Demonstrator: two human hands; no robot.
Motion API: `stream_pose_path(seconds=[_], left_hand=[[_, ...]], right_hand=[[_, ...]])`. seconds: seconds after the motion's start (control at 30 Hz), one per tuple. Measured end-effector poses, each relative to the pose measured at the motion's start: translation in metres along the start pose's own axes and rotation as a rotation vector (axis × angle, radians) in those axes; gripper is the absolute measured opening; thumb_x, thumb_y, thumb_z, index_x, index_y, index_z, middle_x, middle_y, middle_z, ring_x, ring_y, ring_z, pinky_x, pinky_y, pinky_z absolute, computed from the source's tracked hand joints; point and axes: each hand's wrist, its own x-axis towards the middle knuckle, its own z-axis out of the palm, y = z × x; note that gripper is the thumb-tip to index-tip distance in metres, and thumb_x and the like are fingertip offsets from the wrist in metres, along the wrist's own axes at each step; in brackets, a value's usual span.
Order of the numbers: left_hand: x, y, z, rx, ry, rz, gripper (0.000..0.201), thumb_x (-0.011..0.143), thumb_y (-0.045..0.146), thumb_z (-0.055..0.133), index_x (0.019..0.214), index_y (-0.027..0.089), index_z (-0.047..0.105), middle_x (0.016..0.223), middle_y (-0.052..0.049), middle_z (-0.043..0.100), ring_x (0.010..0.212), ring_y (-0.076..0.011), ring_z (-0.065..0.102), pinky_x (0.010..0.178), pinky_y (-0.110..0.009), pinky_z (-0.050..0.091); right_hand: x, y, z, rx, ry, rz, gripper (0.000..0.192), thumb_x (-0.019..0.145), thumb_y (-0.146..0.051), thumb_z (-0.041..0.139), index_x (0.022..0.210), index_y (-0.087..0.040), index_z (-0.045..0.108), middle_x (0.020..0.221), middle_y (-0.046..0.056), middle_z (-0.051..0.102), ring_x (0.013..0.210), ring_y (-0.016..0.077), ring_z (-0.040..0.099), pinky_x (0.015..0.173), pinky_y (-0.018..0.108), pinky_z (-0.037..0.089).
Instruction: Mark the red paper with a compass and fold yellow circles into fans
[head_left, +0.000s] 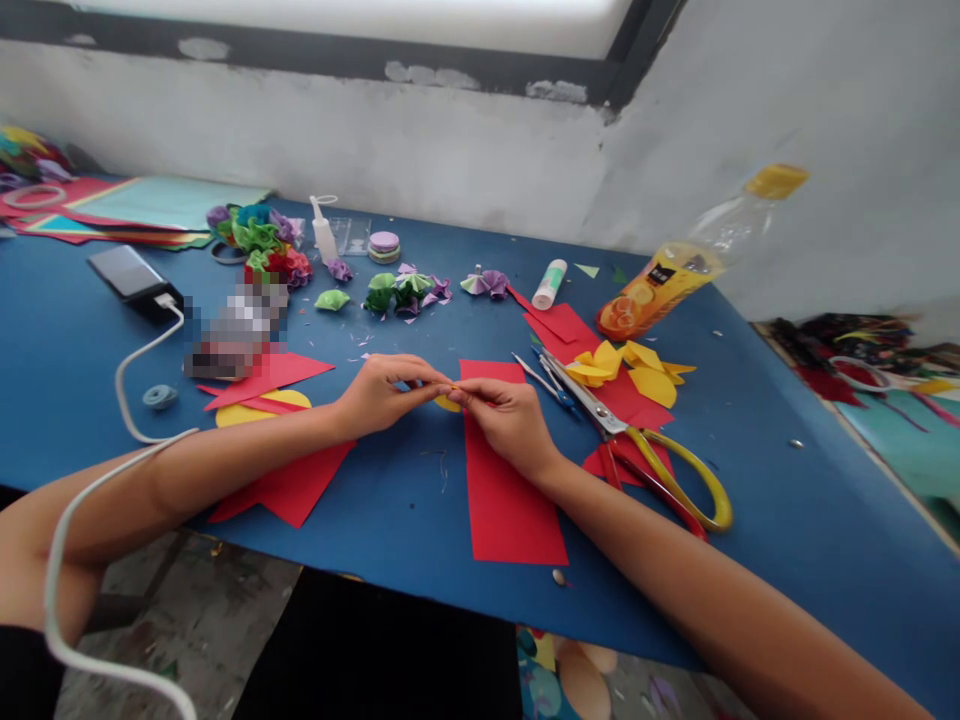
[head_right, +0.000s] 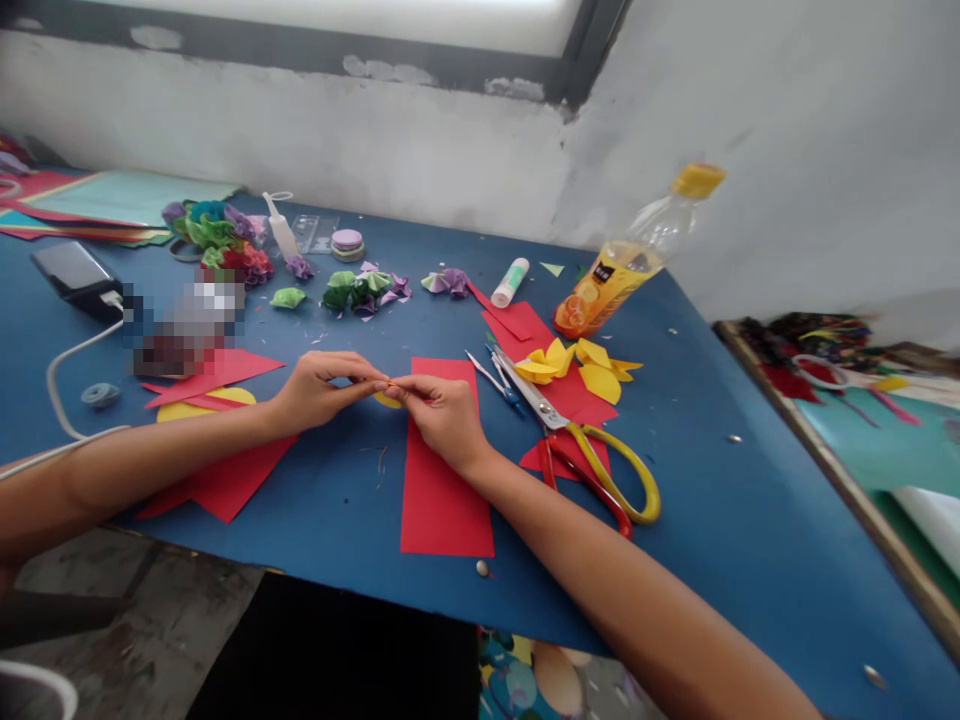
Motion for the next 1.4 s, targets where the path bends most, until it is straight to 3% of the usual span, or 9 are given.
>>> stream_pose_path(seconds=[0.13, 0.4, 0.6, 0.93, 1.1, 1.2, 1.3, 1.4], left_hand=[[0.0, 0.001, 0.0, 0.003, -0.008, -0.025, 0.014, 0.083, 0.024, 0.062, 0.084, 0.017, 0.074, 0.076, -0.005, 0.073, 0.064, -0.0108, 0.063, 0.058, -0.02, 0.05], [0.001, -0.003, 0.003, -0.117, 0.116, -0.229, 0.015, 0.076, 0.029, 0.068, 0.082, 0.017, 0.075, 0.071, -0.004, 0.072, 0.052, -0.0094, 0.059, 0.049, -0.019, 0.048], [0.002, -0.004, 0.003, -0.135, 0.112, -0.297, 0.018, 0.075, 0.03, 0.068, 0.084, 0.017, 0.075, 0.079, -0.005, 0.073, 0.059, -0.0118, 0.063, 0.054, -0.021, 0.054], [0.003, 0.001, 0.001, -0.148, 0.03, -0.338, 0.015, 0.073, 0.029, 0.069, 0.079, 0.017, 0.075, 0.075, -0.004, 0.073, 0.054, -0.01, 0.061, 0.049, -0.018, 0.051], [0.003, -0.003, 0.002, -0.152, 0.081, -0.363, 0.022, 0.073, 0.035, 0.07, 0.084, 0.016, 0.074, 0.078, -0.005, 0.074, 0.051, -0.0093, 0.06, 0.049, -0.019, 0.053], [0.004, -0.004, 0.001, -0.155, 0.097, -0.373, 0.028, 0.075, 0.04, 0.068, 0.087, 0.015, 0.073, 0.078, -0.005, 0.073, 0.053, -0.0097, 0.061, 0.05, -0.019, 0.053], [0.004, -0.002, 0.001, -0.163, 0.079, -0.375, 0.034, 0.077, 0.044, 0.065, 0.09, 0.014, 0.071, 0.072, -0.005, 0.071, 0.057, -0.0115, 0.063, 0.05, -0.02, 0.053], [0.004, 0.001, 0.0, -0.171, 0.04, -0.369, 0.035, 0.079, 0.045, 0.062, 0.089, 0.013, 0.07, 0.073, -0.006, 0.071, 0.061, -0.0124, 0.064, 0.051, -0.019, 0.052]], right_hand=[[0.0, 0.001, 0.001, -0.039, 0.017, 0.016, 0.014, 0.081, -0.024, 0.062, 0.084, -0.022, 0.076, 0.08, 0.002, 0.075, 0.073, 0.0183, 0.069, 0.068, 0.028, 0.054], [0.003, 0.005, 0.001, 0.069, 0.036, 0.049, 0.019, 0.076, -0.021, 0.063, 0.09, -0.024, 0.075, 0.089, 0.0, 0.075, 0.086, 0.0197, 0.069, 0.083, 0.033, 0.054], [0.005, 0.006, 0.0, 0.128, 0.029, 0.147, 0.019, 0.077, -0.029, 0.064, 0.091, -0.021, 0.074, 0.084, 0.003, 0.074, 0.077, 0.0183, 0.069, 0.073, 0.032, 0.056], [0.003, -0.004, -0.003, 0.026, -0.065, 0.133, 0.026, 0.082, -0.039, 0.058, 0.077, -0.016, 0.07, 0.067, 0.002, 0.066, 0.062, 0.0136, 0.061, 0.06, 0.025, 0.049], [0.004, 0.002, -0.002, 0.102, -0.108, 0.136, 0.021, 0.08, -0.036, 0.061, 0.088, -0.018, 0.067, 0.08, 0.003, 0.069, 0.071, 0.0152, 0.063, 0.068, 0.028, 0.051], [0.003, 0.004, -0.001, 0.108, -0.052, 0.116, 0.021, 0.08, -0.033, 0.062, 0.094, -0.019, 0.066, 0.088, 0.005, 0.07, 0.08, 0.0165, 0.064, 0.074, 0.03, 0.05], [0.0, -0.001, -0.002, 0.037, 0.051, 0.079, 0.019, 0.083, -0.032, 0.058, 0.093, -0.018, 0.067, 0.086, 0.004, 0.067, 0.076, 0.0154, 0.061, 0.068, 0.028, 0.049], [0.001, -0.012, -0.012, -0.096, 0.064, -0.005, 0.02, 0.085, -0.03, 0.054, 0.094, -0.019, 0.068, 0.082, 0.004, 0.063, 0.072, 0.0139, 0.057, 0.064, 0.026, 0.046]])
